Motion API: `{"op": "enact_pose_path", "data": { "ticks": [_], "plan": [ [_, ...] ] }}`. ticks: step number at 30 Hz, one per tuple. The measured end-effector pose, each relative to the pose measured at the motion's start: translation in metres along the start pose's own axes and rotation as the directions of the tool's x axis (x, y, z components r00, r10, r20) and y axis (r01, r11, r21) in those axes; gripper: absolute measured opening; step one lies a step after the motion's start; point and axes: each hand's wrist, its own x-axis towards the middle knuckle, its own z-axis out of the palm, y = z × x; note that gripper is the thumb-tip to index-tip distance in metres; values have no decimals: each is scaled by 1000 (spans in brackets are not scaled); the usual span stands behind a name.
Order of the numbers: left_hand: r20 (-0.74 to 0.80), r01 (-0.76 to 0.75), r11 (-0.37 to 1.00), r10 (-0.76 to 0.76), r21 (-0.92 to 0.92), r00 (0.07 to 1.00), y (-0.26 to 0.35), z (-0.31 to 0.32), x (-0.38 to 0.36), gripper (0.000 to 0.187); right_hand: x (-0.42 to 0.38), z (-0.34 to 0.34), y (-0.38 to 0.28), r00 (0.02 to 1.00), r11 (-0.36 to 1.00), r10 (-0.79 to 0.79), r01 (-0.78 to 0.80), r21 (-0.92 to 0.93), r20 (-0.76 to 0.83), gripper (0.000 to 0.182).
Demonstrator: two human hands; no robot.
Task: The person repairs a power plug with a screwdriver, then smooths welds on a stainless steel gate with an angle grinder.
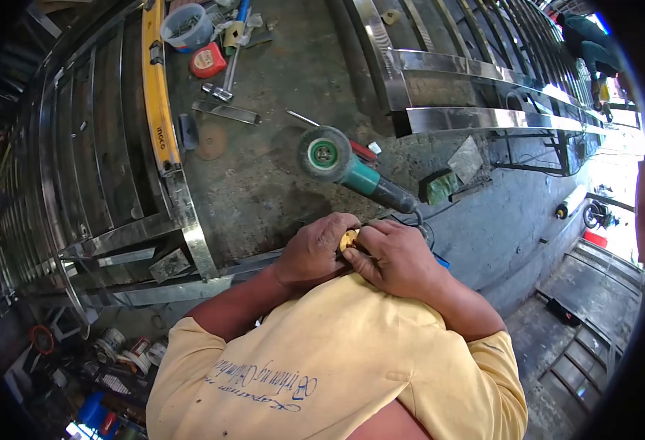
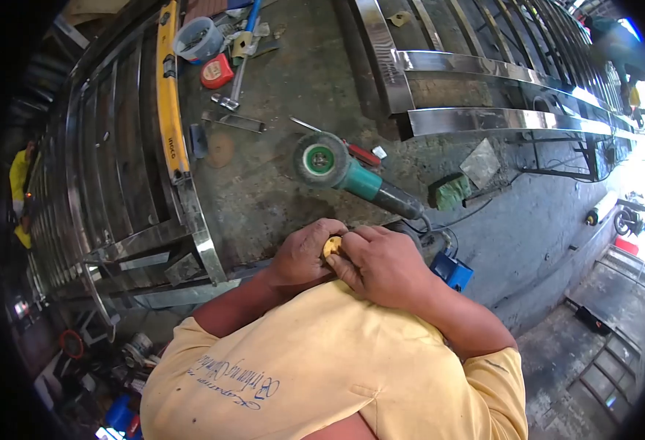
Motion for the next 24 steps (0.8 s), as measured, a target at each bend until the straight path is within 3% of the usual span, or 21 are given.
{"op": "enact_pose_path", "data": {
  "ticks": [4, 10, 18, 21, 24],
  "plan": [
    [83, -147, 986, 140, 81, 987, -3, -5, 1, 43, -1, 4, -2, 1000, 1000, -18, 18, 21, -14, 32],
    [159, -177, 983, 168, 45, 973, 1, -9, 3, 38, -2, 9, 2, 999, 999, -34, 34, 23, 21, 27],
    [56, -255, 967, 255, -2, 965, -3, -6, 4, 46, -12, 12, 5, 999, 989, -27, 34, 144, -46, 28],
    [70, -246, 969, 244, 8, 967, -5, -5, 1, 46, -8, 6, 3, 999, 985, 38, -36, 166, -9, 25],
    [36, -237, 971, 238, -19, 971, -4, -7, 2, 45, -8, 4, 3, 999, 973, 10, 0, 233, -42, 24]
  ]
}}
